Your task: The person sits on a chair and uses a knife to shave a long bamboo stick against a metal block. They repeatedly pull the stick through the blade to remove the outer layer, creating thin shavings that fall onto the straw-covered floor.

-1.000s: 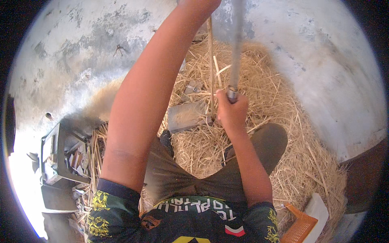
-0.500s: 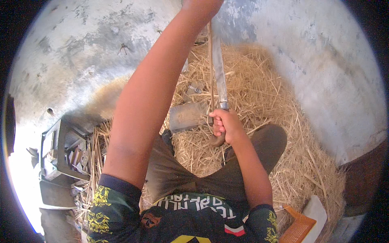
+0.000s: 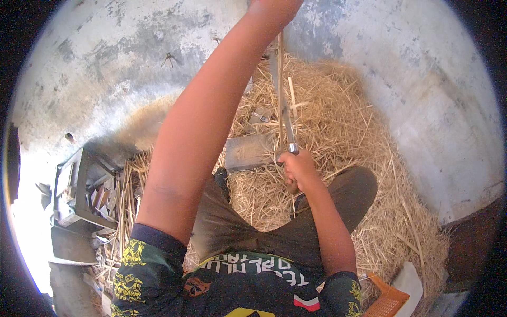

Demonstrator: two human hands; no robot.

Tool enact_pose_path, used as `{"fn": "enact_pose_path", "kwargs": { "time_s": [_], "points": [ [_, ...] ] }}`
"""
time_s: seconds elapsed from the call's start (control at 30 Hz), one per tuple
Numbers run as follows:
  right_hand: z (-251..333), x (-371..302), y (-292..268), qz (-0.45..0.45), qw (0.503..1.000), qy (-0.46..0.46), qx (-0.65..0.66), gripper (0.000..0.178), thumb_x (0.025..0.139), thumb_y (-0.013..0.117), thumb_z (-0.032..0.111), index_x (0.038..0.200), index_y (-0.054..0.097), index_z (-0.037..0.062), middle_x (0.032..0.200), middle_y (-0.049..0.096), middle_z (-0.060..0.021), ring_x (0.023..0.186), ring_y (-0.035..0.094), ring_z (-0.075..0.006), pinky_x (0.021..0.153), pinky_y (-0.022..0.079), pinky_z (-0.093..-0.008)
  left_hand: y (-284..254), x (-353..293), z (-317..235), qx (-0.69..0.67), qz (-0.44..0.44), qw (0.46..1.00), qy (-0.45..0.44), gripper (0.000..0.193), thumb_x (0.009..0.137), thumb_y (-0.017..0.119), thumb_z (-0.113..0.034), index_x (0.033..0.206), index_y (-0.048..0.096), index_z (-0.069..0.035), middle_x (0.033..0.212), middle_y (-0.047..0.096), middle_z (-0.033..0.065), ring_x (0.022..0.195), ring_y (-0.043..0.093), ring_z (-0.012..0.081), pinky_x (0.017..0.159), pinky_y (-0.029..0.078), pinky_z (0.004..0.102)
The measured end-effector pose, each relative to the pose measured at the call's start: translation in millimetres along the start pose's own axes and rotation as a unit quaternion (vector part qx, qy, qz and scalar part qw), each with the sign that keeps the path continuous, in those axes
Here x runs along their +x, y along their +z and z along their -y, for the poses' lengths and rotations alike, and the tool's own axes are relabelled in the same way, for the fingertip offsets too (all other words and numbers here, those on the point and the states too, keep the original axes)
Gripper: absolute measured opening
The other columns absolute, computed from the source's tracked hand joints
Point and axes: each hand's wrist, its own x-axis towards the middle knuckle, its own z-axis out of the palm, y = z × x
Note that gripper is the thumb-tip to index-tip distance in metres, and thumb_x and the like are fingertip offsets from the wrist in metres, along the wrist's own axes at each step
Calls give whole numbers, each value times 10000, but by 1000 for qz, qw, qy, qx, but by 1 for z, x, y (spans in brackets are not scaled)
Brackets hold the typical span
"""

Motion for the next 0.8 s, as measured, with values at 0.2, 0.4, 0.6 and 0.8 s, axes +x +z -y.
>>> {"fn": "enact_pose_path", "kwargs": {
  "time_s": [0.2,0.4,0.6,0.8],
  "points": [
    [22,-18,-5,0,987,-65,148,314,862,664,103,636,448,132,483,409,39,371,389,-93,394,353,-311,-1,-2,-12,-45,63,996,-52,249,904,573,-139,743,562,51,680,601,267,636,597,439,615,462,478],
    [15,-12,-7,-211,914,-346,35,305,867,656,137,616,490,88,494,513,-23,387,494,-119,387,407,-324,6,-7,-8,-14,-12,1000,-12,236,903,587,-138,769,589,56,699,611,270,688,611,441,653,470,490],
    [-21,13,-2,-112,987,-62,-98,313,857,648,130,599,473,98,477,461,1,373,454,-118,394,399,-343,-2,-5,0,-39,-13,999,23,208,877,590,-105,733,539,37,654,578,253,630,582,426,618,457,479],
    [12,-4,-21,144,966,22,214,283,848,670,93,655,465,126,483,408,37,364,407,-93,365,364,-308,-12,4,7,-13,8,1000,-12,184,853,592,-89,728,526,30,671,596,242,610,574,405,607,455,477]
  ]
}}
